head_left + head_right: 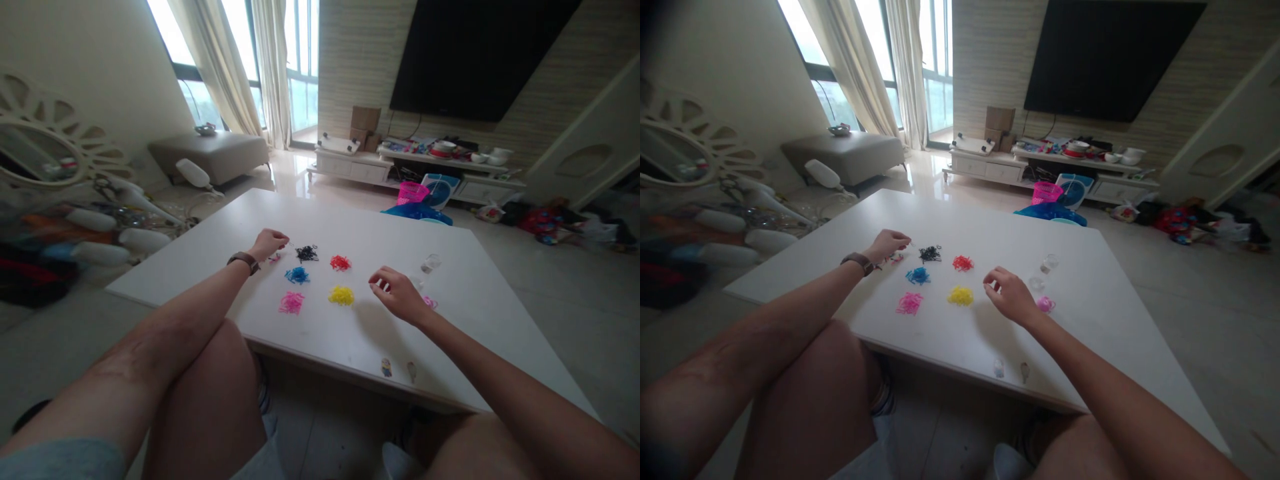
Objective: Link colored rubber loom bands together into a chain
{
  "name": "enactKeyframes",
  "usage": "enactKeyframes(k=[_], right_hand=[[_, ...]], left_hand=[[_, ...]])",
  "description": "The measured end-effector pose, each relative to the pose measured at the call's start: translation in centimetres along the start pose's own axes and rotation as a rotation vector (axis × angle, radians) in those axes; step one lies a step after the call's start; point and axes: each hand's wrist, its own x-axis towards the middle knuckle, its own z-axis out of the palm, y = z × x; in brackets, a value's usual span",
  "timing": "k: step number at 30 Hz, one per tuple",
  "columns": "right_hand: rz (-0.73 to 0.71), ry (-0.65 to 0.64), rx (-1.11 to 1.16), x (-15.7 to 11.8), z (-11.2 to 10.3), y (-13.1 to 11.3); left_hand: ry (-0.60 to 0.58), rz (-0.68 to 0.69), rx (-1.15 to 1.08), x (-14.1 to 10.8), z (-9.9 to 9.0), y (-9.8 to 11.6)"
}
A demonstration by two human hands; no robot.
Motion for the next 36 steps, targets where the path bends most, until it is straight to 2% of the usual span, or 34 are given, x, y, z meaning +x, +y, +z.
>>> enactKeyframes(k=[5, 7, 11, 13, 15, 18, 26, 30, 33, 36], right_hand=[[-0.002, -0.044, -0.006, 0.0, 0.3, 0.3], [-0.006, -0.059, -0.01, 0.0, 0.4, 0.3], [-0.009, -0.081, -0.016, -0.1, 0.3, 0.3], [-0.008, -0.09, -0.018, -0.1, 0.2, 0.3], [-0.005, -0.097, -0.019, -0.1, 0.1, 0.2], [-0.009, -0.098, -0.014, -0.2, 0.0, 0.1], [-0.025, -0.082, -0.017, -0.3, -0.3, 0.2], [-0.027, -0.087, -0.017, -0.2, -0.3, 0.1], [-0.029, -0.095, -0.02, -0.2, -0.2, 0.1], [-0.031, -0.103, -0.022, -0.1, -0.1, 0.2]], left_hand=[[-0.126, -0.019, -0.128, -0.4, -0.7, -0.7], [-0.163, 0.0, -0.089, -0.2, -0.8, -0.8], [-0.125, 0.055, 0.295, 0.3, -1.2, -1.4], [-0.164, 0.043, 0.489, 0.5, -0.9, -1.9], [-0.208, 0.014, 0.608, 0.7, -0.2, -2.3], [-0.201, 0.001, 0.677, 1.0, 0.9, -2.6], [-0.174, 0.127, 0.645, 0.9, 1.9, -1.8], [-0.114, 0.25, 0.462, 0.9, 2.3, -0.8], [-0.069, 0.251, 0.34, 1.3, 1.5, -0.7], [-0.088, 0.158, 0.403, 1.5, -0.4, -1.5]])
